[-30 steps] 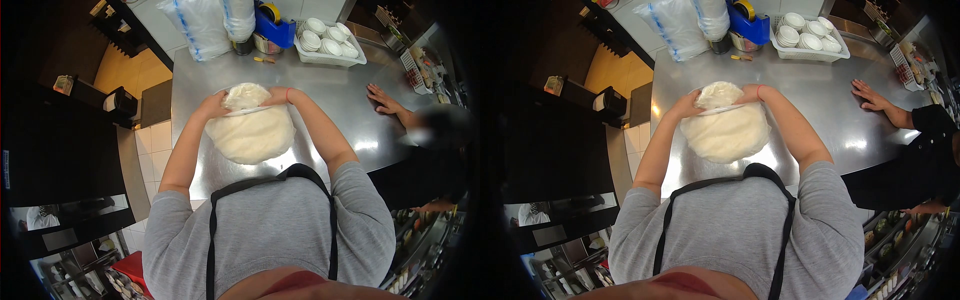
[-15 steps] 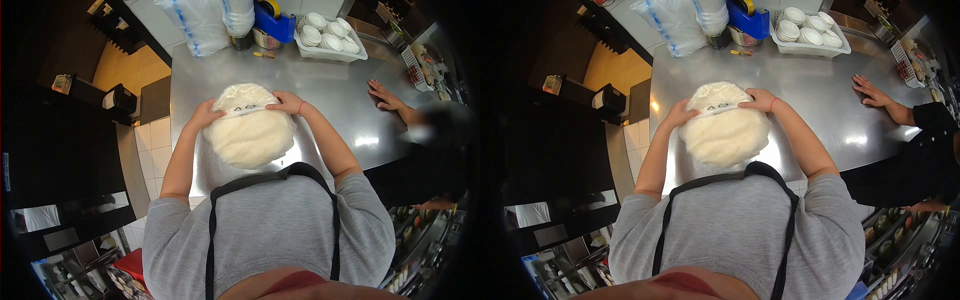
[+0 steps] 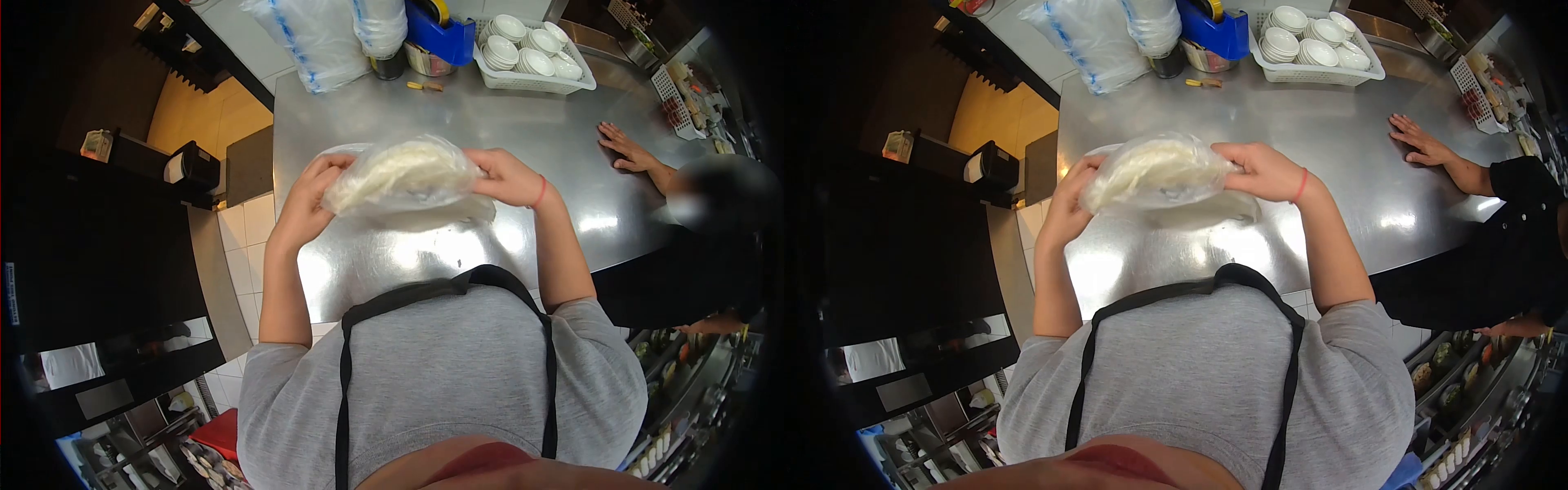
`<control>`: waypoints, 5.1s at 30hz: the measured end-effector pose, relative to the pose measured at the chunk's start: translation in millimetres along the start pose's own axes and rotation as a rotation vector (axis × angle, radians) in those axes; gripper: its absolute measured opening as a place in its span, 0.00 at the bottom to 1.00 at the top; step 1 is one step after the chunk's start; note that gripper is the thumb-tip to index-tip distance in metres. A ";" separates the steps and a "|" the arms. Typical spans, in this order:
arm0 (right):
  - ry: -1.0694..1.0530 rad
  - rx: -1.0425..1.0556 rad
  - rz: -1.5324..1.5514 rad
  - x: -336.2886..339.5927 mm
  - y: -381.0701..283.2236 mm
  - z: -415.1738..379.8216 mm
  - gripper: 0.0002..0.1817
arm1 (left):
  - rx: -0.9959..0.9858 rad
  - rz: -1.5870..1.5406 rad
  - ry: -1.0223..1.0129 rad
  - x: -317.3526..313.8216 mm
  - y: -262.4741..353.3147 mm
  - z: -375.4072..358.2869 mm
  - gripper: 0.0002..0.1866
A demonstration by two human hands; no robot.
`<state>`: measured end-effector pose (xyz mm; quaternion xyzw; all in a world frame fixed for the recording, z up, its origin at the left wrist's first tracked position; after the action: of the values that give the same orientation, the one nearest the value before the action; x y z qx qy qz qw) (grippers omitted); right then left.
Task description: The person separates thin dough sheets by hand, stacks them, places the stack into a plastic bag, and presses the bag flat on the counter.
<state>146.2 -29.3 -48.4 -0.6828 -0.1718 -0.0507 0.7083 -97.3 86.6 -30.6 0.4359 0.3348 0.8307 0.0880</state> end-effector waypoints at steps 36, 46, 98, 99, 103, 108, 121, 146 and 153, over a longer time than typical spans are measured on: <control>0.359 -0.422 0.335 -41.5 137.2 -23.6 0.26 | -0.039 0.229 -0.034 -184.8 -17.1 -14.5 0.24; 0.474 -0.294 1.066 -52.2 87.4 -29.2 0.15 | 0.171 0.007 0.079 -184.8 23.3 -10.4 0.47; 0.535 -0.093 1.457 -99.1 119.0 19.3 0.30 | 0.475 -0.091 0.429 -92.6 -119.4 -48.5 0.09; 0.535 -0.076 1.462 -96.7 118.5 18.8 0.30 | 0.474 -0.268 0.514 -98.1 -124.3 -50.5 0.09; 0.534 0.014 1.495 -85.2 116.5 16.9 0.30 | 0.393 -0.331 0.473 -128.3 -136.1 -59.6 0.09; 0.510 0.195 1.529 -60.7 116.8 12.7 0.31 | 0.505 -0.682 0.426 -150.5 -89.2 -36.9 0.13; 0.388 0.381 1.644 -31.6 109.2 6.1 0.31 | 0.098 0.134 0.212 -109.6 22.8 27.1 0.12; 0.656 0.541 1.405 57.5 85.8 -51.1 0.28 | 0.032 -0.063 -0.722 -187.2 77.9 -9.0 0.12; 0.572 0.418 1.316 29.8 100.5 -33.6 0.27 | -0.071 -0.702 -0.817 -172.1 131.3 -11.7 0.07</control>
<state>210.8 -51.2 -134.9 -0.4558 0.4572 0.2418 0.7244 16.7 -94.2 -66.6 0.5821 0.3708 0.5249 0.4981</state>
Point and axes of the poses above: each hand's wrist, its own z-axis towards the middle knuckle, its own x-axis out of the back of the hand, y = z × x, the point moved 4 cm from there along z, towards the middle knuckle, and after that the axes turned 1 degree about y, right-handed, at the moved point
